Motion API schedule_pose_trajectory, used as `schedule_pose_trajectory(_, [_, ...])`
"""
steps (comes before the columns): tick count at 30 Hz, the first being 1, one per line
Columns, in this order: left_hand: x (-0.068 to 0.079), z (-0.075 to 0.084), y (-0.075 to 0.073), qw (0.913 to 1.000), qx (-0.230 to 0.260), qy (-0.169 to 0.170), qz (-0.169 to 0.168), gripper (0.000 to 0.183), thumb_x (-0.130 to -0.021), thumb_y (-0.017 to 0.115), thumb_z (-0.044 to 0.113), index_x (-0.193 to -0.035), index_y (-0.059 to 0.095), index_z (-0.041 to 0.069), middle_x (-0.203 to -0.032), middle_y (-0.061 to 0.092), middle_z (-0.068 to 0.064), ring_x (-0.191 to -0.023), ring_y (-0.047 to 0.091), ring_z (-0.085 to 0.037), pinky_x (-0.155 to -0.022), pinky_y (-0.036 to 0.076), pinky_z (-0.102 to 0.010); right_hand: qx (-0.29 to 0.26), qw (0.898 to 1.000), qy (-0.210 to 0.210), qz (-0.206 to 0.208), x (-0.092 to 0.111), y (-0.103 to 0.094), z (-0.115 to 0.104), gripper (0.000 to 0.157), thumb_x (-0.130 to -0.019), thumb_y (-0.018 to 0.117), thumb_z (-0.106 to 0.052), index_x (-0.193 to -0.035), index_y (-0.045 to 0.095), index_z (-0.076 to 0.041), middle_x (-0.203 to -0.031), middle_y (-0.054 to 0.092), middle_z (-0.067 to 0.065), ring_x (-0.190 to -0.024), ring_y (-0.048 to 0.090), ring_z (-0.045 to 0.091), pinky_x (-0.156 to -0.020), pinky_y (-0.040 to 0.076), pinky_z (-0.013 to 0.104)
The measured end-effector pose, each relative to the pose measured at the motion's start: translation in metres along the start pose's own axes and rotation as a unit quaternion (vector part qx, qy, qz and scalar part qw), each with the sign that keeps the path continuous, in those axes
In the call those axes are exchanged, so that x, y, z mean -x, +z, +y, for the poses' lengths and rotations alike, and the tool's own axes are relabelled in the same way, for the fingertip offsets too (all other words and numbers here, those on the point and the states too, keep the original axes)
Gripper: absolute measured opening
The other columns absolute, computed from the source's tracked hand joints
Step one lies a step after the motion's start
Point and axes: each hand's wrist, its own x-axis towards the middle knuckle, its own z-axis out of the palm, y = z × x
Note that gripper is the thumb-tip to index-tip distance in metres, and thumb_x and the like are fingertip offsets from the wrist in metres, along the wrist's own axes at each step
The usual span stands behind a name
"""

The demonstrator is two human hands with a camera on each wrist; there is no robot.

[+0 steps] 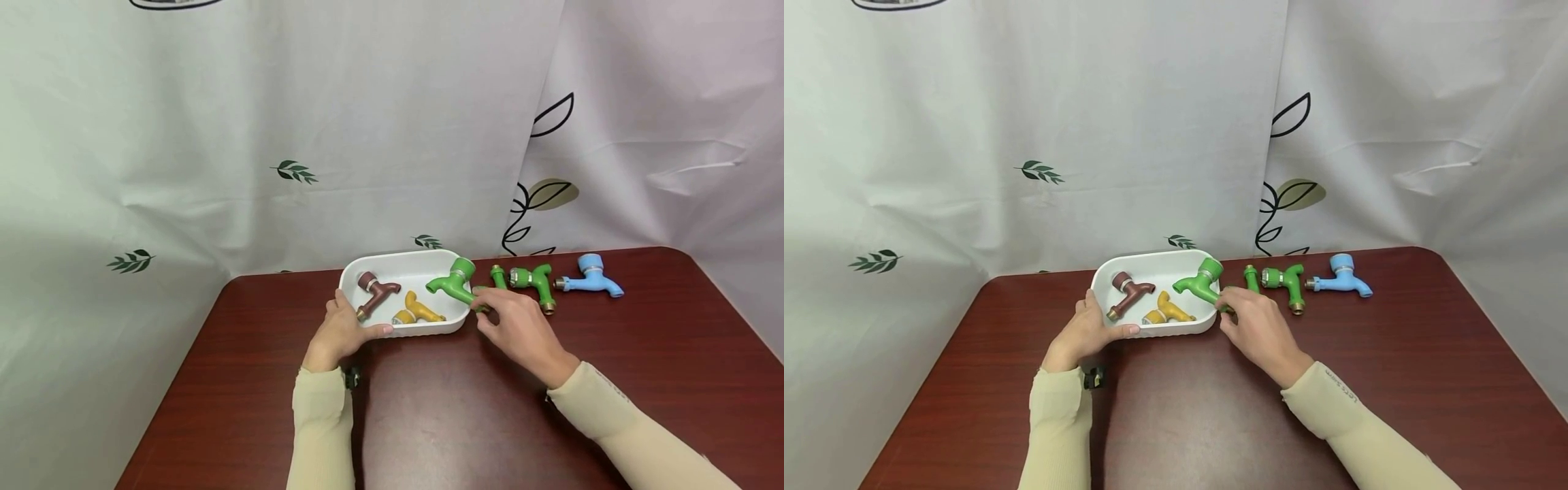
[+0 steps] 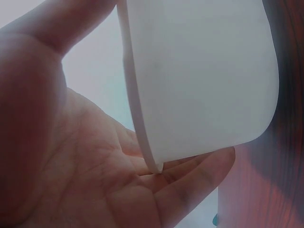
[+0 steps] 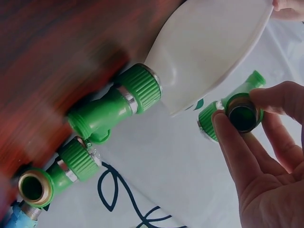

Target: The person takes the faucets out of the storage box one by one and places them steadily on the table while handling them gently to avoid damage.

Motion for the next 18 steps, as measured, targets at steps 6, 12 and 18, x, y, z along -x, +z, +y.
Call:
schedule_pose_trajectory(6, [0.000, -0.001, 0.000, 1.0000, 0.000, 0.003, 0.001, 0.132, -0.076, 0.085, 0.051, -0.153, -0.001, -0.014, -0.142, 0.030, -0.039, -0.122, 0.049, -0.045, -0.102, 0.043, -0.052, 0.001, 1.000, 0.002, -0.006, 0.006, -0.005, 0.001, 0.021, -0.075, 0.076, 0.005, -0.090, 0.074, -0.010, -0.108, 0.073, 0.009, -0.085, 0.067, 0.018, -0.066, 0.052, 0.034])
schedule_pose_trajectory(12, [0.000, -0.001, 0.000, 1.0000, -0.002, 0.006, 0.001, 0.132, -0.076, 0.085, 0.051, -0.152, -0.001, -0.015, -0.142, 0.030, -0.040, -0.123, 0.049, -0.046, -0.103, 0.043, -0.053, 0.009, 1.000, -0.013, -0.003, 0.011, -0.011, 0.004, 0.023, -0.073, 0.076, 0.006, -0.088, 0.073, -0.011, -0.103, 0.073, 0.006, -0.093, 0.069, 0.020, -0.071, 0.055, 0.037])
schedule_pose_trajectory(18, [0.000, -0.002, 0.000, 0.9999, -0.001, 0.010, 0.001, 0.132, -0.077, 0.085, 0.051, -0.152, -0.001, -0.016, -0.142, 0.030, -0.041, -0.124, 0.048, -0.047, -0.103, 0.042, -0.053, 0.014, 1.000, -0.013, -0.021, 0.016, -0.015, 0.005, 0.024, -0.073, 0.077, 0.006, -0.089, 0.072, -0.012, -0.101, 0.072, 0.005, -0.085, 0.065, 0.015, -0.067, 0.054, 0.034])
